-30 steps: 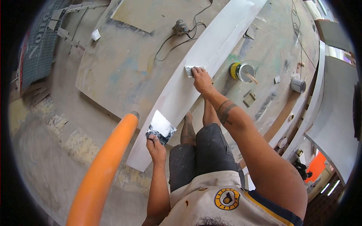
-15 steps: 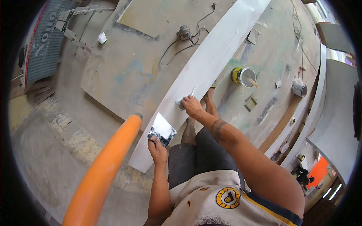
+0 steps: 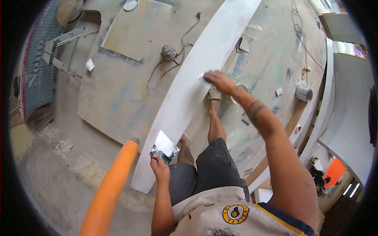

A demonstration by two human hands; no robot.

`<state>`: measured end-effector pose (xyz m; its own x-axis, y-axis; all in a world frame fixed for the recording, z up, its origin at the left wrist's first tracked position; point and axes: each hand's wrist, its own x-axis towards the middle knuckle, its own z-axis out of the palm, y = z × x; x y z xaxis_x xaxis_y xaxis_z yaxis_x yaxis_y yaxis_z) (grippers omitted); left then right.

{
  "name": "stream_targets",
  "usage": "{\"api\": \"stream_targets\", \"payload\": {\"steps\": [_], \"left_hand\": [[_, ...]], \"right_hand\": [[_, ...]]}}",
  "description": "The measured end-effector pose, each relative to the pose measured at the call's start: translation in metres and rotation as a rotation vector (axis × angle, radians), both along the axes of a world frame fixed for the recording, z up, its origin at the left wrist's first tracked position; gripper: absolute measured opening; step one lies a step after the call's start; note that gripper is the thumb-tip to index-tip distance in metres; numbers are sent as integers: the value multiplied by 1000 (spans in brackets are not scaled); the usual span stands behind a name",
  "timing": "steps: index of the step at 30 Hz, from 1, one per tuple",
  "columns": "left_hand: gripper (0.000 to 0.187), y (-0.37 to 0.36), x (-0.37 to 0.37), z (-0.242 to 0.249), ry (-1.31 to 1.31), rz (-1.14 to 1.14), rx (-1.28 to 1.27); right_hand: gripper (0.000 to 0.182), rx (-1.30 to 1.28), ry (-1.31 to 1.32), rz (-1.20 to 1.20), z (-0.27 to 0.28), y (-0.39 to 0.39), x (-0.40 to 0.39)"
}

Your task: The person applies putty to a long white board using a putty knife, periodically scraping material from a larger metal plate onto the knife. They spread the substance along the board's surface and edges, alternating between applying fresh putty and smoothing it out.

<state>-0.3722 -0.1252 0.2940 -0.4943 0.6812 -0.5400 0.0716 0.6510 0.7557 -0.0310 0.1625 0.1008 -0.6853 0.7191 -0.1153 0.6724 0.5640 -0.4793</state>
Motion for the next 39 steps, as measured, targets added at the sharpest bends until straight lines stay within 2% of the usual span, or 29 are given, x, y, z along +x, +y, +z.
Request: {"api": "stream_targets", "payload": {"steps": [1,2,7,9,10,11,13,17,19,20,23,24,26,29,31,34,39], "left_hand": [[31,3,9,-3,34,-40,-25],[28,21,28,0,-55,72,-36],[29,84,117,-12,-109,130,-54],[15,110,154,-6,-162,64,-91],[17,125,173,1,-155,63,-102],[19,132,186,1,-188,42,-115],[34,148,206,3,-79,-103,-138],[36,163,225,-1,-82,-189,-164],[20,182,226,3,-18,-178,-204],[17,189,224,5,-84,-101,-244],[14,202,213,9,-88,22,-199],[11,190,204,3,-41,-28,-150],[11,193,198,3,-47,-8,-118],[10,199,197,7,-33,-27,-97],[19,206,203,8,-48,74,-44],[11,199,207,3,-177,142,-102],[12,211,227,16,-211,146,-101]], "right_hand": [[61,-2,-9,3,5,27,21],[64,16,1,0,-2,55,44],[74,212,-63,-6,-6,174,129],[76,279,-155,-31,-13,212,151],[78,423,-175,41,-15,230,160],[80,367,-136,-30,-19,246,168],[81,308,-151,-124,-32,272,179],[78,281,-176,-187,-49,288,195],[73,314,-194,-249,-61,279,204],[70,318,-194,-252,-63,271,210],[69,271,-273,-291,-52,246,224],[69,284,-270,-289,-40,245,227],[63,231,-373,-219,-21,255,230],[55,178,-293,-288,-2,286,229],[48,264,-282,-289,-7,308,226],[42,215,-285,-359,-7,337,216],[38,166,-343,-408,-24,344,202]]}}
